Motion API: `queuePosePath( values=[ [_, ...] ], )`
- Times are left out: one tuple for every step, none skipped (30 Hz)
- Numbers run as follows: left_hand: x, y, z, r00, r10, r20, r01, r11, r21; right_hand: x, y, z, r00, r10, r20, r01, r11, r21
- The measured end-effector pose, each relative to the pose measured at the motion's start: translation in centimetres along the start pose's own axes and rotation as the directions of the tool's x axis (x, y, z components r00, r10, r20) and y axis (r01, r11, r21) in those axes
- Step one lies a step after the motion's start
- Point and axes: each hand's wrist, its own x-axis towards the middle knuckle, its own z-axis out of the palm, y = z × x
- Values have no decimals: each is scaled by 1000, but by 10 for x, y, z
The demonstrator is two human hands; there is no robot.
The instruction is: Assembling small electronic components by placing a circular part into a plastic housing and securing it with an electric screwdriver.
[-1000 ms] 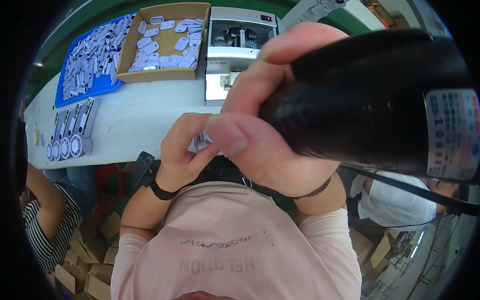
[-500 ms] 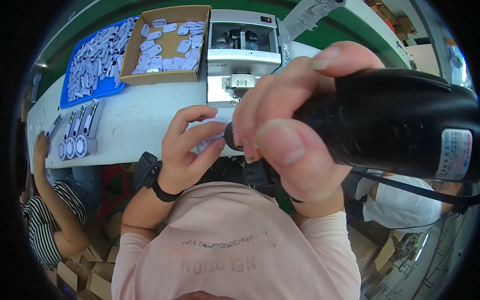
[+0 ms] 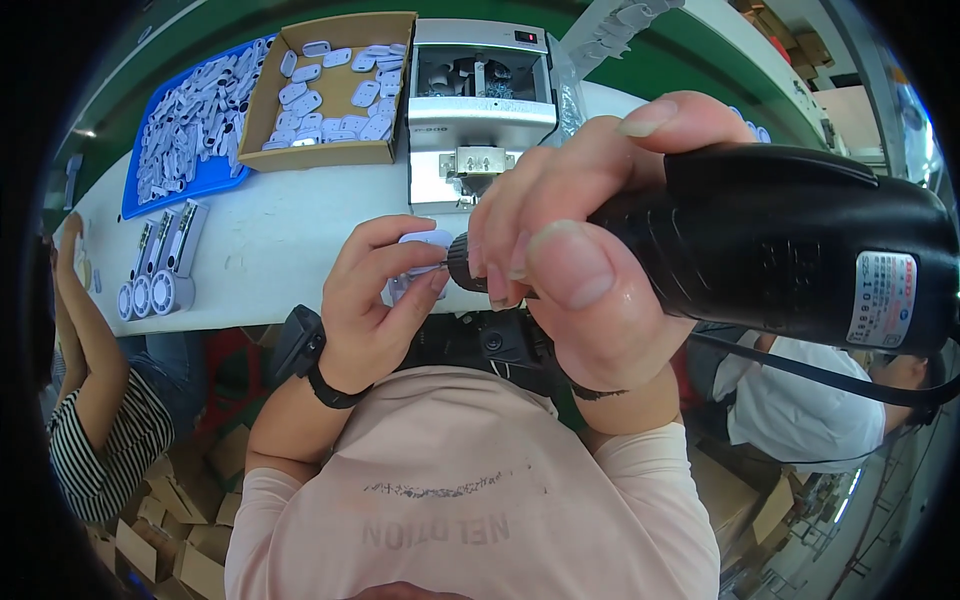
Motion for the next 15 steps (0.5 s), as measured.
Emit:
queuePosePath(
  values=[
    [0, -1, 0, 1000, 12, -1, -12, 1000, 8, 0, 0, 0, 1000, 0, 0, 0, 1000, 5],
    [0, -2, 0, 1000, 25, -3, -25, 1000, 16, 0, -1, -1, 1000, -1, 0, 1, 1000, 5],
    [1, -3, 0, 999, 38, -4, -37, 999, 24, 0, -2, -1, 1000, -7, 0, 7, 1000, 3],
    [1, -3, 0, 999, 39, -3, -38, 999, 24, 0, -2, -1, 1000, -12, 0, 12, 1000, 0],
    [2, -4, 0, 999, 49, -4, -48, 998, 34, 1, -3, 0, 1000, -17, -1, 17, 1000, -2],
    [2, -4, -1, 998, 58, -5, -58, 997, 44, 0, -3, 0, 1000, -18, -1, 18, 1000, -3],
    [2, -5, -1, 998, 68, -5, -68, 996, 52, -1, -3, 0, 1000, -13, -4, 13, 1000, -3],
    [2, -5, -1, 998, 69, -4, -68, 996, 52, -2, -2, 0, 1000, -9, -8, 8, 1000, -4],
    [3, -5, -2, 998, 62, -4, -62, 997, 54, -2, -2, 0, 1000, -4, -11, 3, 1000, -5],
    [3, -4, -3, 998, 55, -5, -55, 997, 57, -2, -2, 0, 1000, -3, -12, 3, 1000, -5],
    [3, -4, -3, 999, 48, -5, -48, 997, 60, -2, -2, -1, 1000, -3, -14, 3, 1000, -2],
    [3, -4, -3, 999, 47, -5, -47, 997, 60, 0, -2, -1, 1000, -4, -15, 4, 1000, 2],
    [3, -4, -2, 999, 42, -2, -42, 998, 55, 0, -1, -2, 1000, -4, -15, 4, 1000, 7],
    [3, -3, -2, 999, 38, 2, -38, 998, 50, 0, -1, -1, 1000, -3, -15, 3, 1000, 7],
    [3, -3, -2, 999, 33, 4, -33, 998, 44, 0, 0, -1, 1000, -2, -24, 2, 1000, 1]
  ],
)
